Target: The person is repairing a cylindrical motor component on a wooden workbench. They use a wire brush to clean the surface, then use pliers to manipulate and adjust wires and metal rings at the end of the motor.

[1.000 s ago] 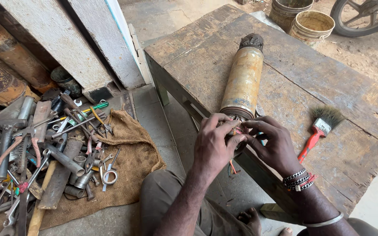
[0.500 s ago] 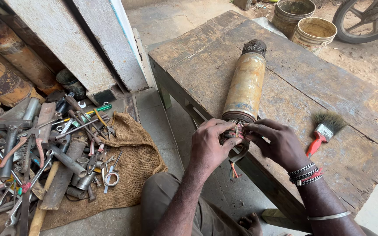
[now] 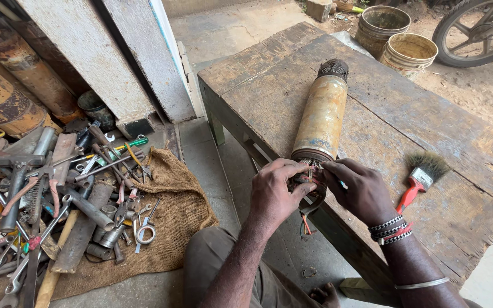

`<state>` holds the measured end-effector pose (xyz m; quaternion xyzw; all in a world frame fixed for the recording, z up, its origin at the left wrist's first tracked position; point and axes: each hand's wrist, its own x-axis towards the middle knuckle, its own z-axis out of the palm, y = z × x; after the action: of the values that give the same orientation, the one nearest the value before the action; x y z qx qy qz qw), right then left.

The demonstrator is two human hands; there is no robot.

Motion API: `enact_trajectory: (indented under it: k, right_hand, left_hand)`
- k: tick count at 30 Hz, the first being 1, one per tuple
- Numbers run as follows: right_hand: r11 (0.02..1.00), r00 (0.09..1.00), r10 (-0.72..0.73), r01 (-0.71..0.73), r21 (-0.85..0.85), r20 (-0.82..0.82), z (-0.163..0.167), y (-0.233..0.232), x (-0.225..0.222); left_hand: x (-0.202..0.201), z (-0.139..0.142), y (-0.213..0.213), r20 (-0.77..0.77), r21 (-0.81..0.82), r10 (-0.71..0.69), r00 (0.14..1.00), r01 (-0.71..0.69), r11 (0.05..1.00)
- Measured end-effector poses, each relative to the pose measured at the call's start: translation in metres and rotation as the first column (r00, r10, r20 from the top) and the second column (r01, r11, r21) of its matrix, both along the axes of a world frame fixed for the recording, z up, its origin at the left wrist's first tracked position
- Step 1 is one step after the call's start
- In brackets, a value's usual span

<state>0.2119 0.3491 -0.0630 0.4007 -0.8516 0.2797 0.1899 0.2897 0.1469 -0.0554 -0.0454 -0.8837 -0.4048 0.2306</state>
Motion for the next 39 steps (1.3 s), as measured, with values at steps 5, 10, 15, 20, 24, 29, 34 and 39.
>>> enact_trajectory:
  k: [5, 10, 15, 20, 24, 29, 34, 39]
  right_hand:
    - [0.997, 0.997, 0.022, -0.026, 0.066, 0.073, 0.014, -0.005, 0.003]
    - [0.995, 0.973, -0.102, 0.097, 0.034, 0.209, 0.019, -0.014, 0.001]
    - [0.988, 0.969, -0.15, 0.144, 0.047, 0.194, 0.026, -0.025, -0.002]
    - [0.98, 0.984, -0.145, 0.129, 0.15, 0.102, 0.035, -0.03, 0.001]
    - [0.982, 0.99, -0.126, 0.116, 0.146, 0.064, 0.033, -0.033, 0.001]
    - [0.993, 0.99, -0.113, 0.117, -0.036, 0.087, 0.02, -0.03, 0.002]
    - [0.977, 0.898, 0.0, 0.094, -0.192, 0.439, 0.011, -0.015, -0.008]
    - [0.963, 0.911, 0.047, 0.068, -0.261, 0.41, 0.003, -0.004, -0.008]
  left_hand:
    - [0.0, 0.0, -0.001, -0.017, 0.005, -0.004, 1.0, 0.004, 1.0]
    - [0.001, 0.0, -0.002, -0.013, 0.017, -0.008, 1.0, 0.009, 1.0]
    - [0.0, 0.001, -0.002, -0.007, 0.017, -0.013, 1.0, 0.013, 1.0]
    - [-0.001, -0.002, -0.001, 0.031, -0.013, -0.016, 0.999, 0.016, 1.0]
    - [-0.004, -0.004, -0.004, 0.081, -0.026, -0.024, 0.996, 0.026, 0.999]
    - [-0.031, 0.007, -0.012, 0.287, -0.095, -0.058, 0.956, 0.089, 0.991]
    - [-0.067, 0.032, -0.001, 0.574, -0.375, 0.066, 0.816, 0.19, 0.907]
    - [-0.077, 0.052, 0.014, 0.675, -0.517, 0.192, 0.712, 0.271, 0.812]
